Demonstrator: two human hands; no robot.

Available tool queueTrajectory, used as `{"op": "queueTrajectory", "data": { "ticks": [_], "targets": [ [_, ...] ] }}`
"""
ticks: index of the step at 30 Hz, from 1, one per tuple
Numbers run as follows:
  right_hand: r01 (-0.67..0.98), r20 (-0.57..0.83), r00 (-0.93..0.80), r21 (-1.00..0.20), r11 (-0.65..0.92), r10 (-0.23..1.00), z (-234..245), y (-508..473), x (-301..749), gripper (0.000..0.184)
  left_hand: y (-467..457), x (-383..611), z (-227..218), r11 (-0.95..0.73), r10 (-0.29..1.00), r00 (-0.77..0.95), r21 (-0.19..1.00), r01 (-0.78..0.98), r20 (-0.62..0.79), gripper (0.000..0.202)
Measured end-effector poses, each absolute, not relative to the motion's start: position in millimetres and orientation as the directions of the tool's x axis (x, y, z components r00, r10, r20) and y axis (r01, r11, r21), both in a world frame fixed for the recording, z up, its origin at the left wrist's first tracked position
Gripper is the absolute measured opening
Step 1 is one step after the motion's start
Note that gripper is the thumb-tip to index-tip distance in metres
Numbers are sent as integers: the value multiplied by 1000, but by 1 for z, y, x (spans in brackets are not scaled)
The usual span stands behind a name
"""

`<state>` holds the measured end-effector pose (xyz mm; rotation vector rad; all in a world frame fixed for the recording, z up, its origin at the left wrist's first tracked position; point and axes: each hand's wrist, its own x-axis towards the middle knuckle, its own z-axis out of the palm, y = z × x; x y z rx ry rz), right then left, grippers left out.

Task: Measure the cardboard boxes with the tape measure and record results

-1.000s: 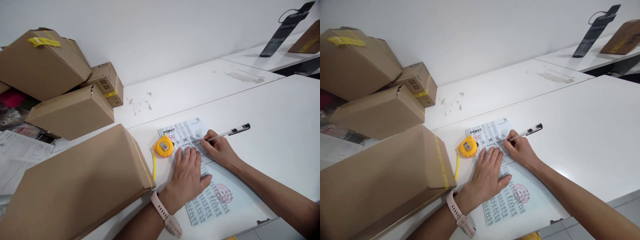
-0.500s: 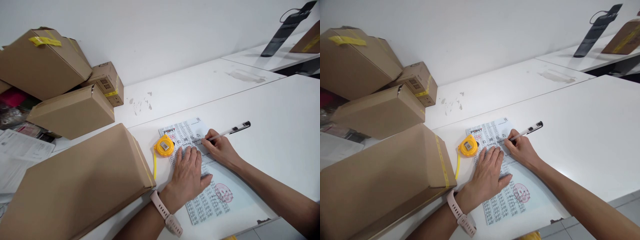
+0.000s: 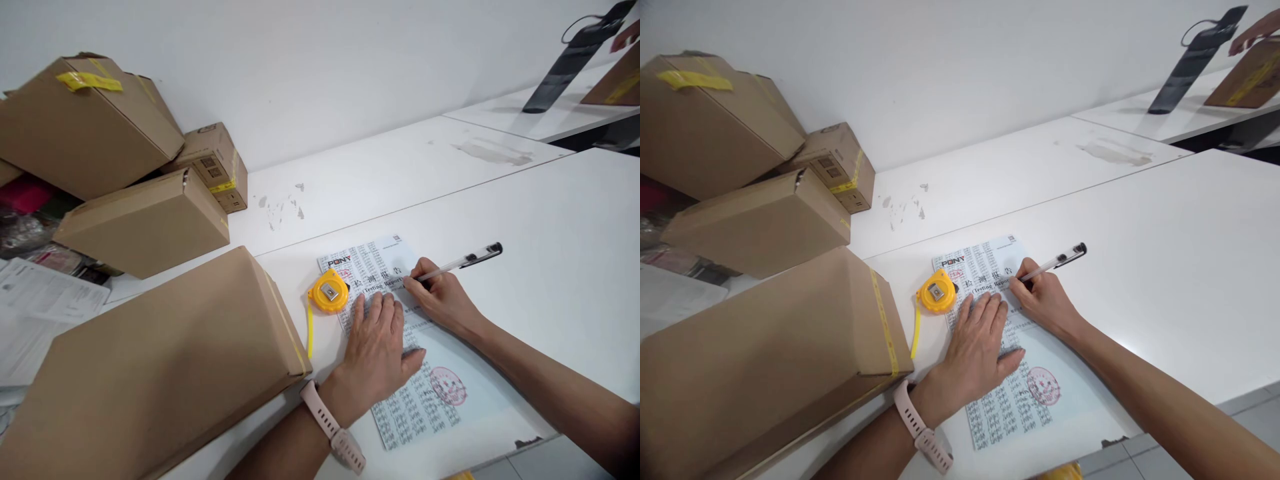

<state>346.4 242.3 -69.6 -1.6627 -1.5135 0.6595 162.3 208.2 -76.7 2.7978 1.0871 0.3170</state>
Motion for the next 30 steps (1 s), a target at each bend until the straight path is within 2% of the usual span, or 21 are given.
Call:
{"op": "queueTrajectory", "data": {
  "ticks": [7, 10, 13, 17, 20, 23, 26, 30],
  "targets": [
    [572, 129, 192, -820, -4, 973, -74, 242, 347, 24, 209, 162, -75, -734, 678, 720, 197, 650, 151, 68],
    [583, 231, 223, -810, 60, 947, -76, 245, 354, 20, 209, 162, -76, -735, 677, 719, 205, 646, 158, 69],
    [684, 374, 105, -699, 206, 921, -78, 250, 367, 14, 207, 161, -77, -733, 680, 698, 235, 638, 226, 64],
    [772, 409, -152, -519, 366, 900, -83, 257, 384, 28, 208, 160, -74, -605, 768, 452, 282, 745, 454, 39],
    [798, 426, -146, -483, 361, 893, -89, 260, 388, 41, 211, 158, -70, -465, 801, 241, 316, 827, 548, 44],
    [816, 435, -33, -508, 276, 900, -93, 263, 388, 49, 218, 156, -69, -323, 871, 101, 406, 855, 481, 61],
    [810, 412, 76, -557, 185, 908, -94, 266, 390, 45, 228, 152, -71, -202, 931, 9, 496, 845, 365, 71],
    [799, 383, 118, -584, 142, 916, -92, 269, 391, 37, 241, 147, -70, -162, 941, -35, 538, 827, 337, 62]
  ]
}}
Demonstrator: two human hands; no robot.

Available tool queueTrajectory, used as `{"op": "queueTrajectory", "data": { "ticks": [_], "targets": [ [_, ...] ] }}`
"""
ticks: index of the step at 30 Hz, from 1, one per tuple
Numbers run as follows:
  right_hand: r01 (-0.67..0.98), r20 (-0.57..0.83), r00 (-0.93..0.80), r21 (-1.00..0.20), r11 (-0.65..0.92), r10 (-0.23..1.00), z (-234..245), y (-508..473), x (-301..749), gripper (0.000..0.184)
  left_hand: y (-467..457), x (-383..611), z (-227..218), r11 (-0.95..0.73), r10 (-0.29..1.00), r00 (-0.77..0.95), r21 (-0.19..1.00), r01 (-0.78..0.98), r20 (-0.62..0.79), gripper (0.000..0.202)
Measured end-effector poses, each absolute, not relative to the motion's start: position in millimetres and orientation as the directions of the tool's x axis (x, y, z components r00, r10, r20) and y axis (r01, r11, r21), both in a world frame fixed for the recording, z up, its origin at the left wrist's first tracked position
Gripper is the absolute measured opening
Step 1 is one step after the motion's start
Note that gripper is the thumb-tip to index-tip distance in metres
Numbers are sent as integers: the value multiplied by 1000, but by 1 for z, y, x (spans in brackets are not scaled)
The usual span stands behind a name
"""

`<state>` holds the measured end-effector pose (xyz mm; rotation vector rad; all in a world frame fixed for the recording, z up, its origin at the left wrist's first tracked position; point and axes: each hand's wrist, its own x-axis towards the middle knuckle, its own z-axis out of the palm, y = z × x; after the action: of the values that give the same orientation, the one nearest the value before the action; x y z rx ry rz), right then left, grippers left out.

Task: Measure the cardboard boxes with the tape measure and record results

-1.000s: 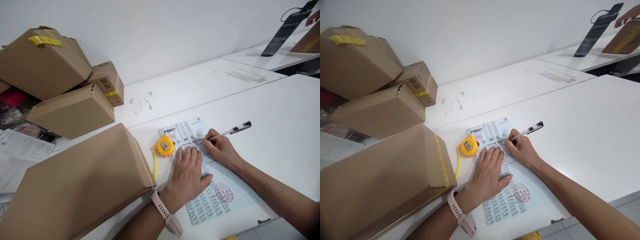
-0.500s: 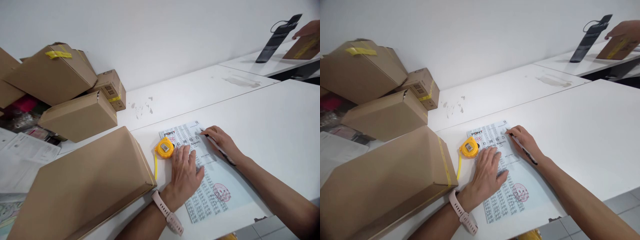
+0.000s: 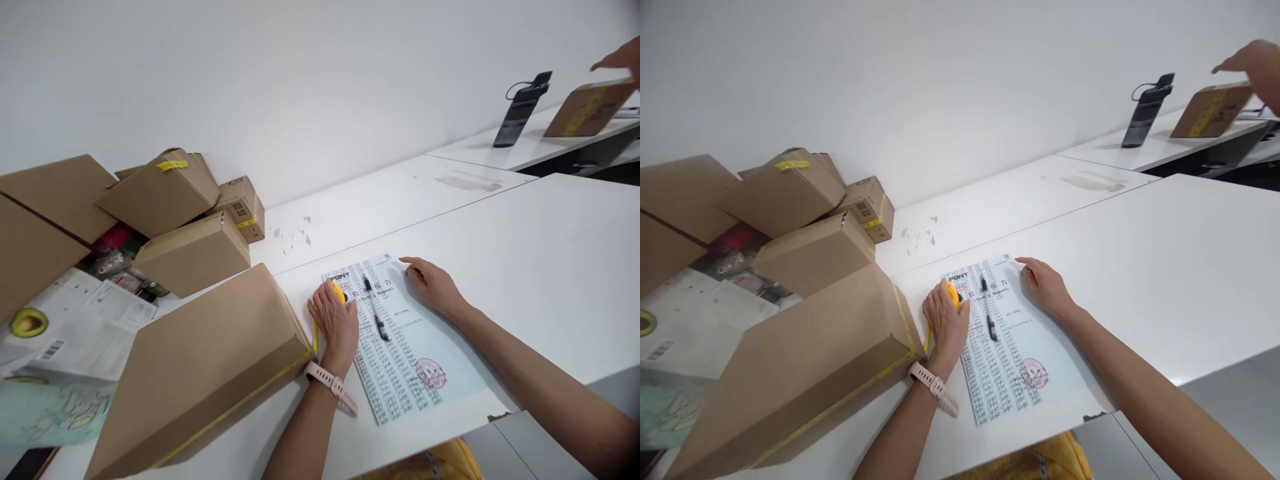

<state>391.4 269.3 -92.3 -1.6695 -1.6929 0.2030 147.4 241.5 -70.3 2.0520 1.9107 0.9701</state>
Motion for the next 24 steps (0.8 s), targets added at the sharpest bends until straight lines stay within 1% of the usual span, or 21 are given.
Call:
{"op": "queueTrajectory", "data": {
  "ticks": [3, 5, 6, 7, 8, 9, 10, 11, 12, 14, 17, 20, 24],
  "targets": [
    [803, 432, 148, -578, 147, 890, -82, 266, 386, 38, 237, 149, -63, -183, 943, -26, 582, 792, 332, 59],
    [799, 473, 178, -581, 154, 863, -67, 253, 375, 40, 219, 151, -53, -245, 938, 28, 602, 760, 347, 65],
    [778, 466, 180, -607, 165, 867, -57, 243, 367, 41, 206, 153, -48, -288, 932, 66, 615, 734, 358, 69],
    [732, 435, 173, -657, 180, 883, -46, 229, 357, 42, 190, 153, -43, -331, 924, 105, 629, 703, 368, 74],
    [632, 334, 103, -749, 198, 937, -35, 213, 347, 43, 173, 153, -38, -375, 914, 149, 645, 665, 378, 79],
    [519, 212, -13, -834, 188, 977, -24, 195, 336, 46, 156, 150, -33, -425, 901, 198, 692, 583, 386, 84],
    [411, 112, -154, -896, 167, 982, -14, 176, 326, 51, 139, 146, -29, -455, 890, 237, 723, 520, 390, 87],
    [323, 64, -285, -933, 159, 956, -6, 158, 317, 52, 124, 139, -26, -474, 880, 267, 738, 480, 392, 90],
    [264, 51, -393, -950, 166, 918, 0, 142, 309, 50, 111, 130, -24, -480, 877, 283, 750, 456, 389, 93],
    [230, 21, -455, -963, 140, 890, 8, 119, 298, 43, 94, 108, -21, -459, 883, 328, 764, 453, 336, 98],
    [258, -18, -481, -958, 122, 876, 11, 103, 286, 37, 82, 71, -14, -379, 907, 364, 783, 493, 211, 103],
    [268, -17, -519, -953, 143, 855, 13, 103, 271, 35, 74, 43, -2, -280, 937, 328, 815, 507, 118, 104],
    [240, -27, -596, -960, 146, 802, 26, 114, 247, 39, 60, 13, 26, -189, 958, 281, 872, 451, 62, 102]
  ]
}}
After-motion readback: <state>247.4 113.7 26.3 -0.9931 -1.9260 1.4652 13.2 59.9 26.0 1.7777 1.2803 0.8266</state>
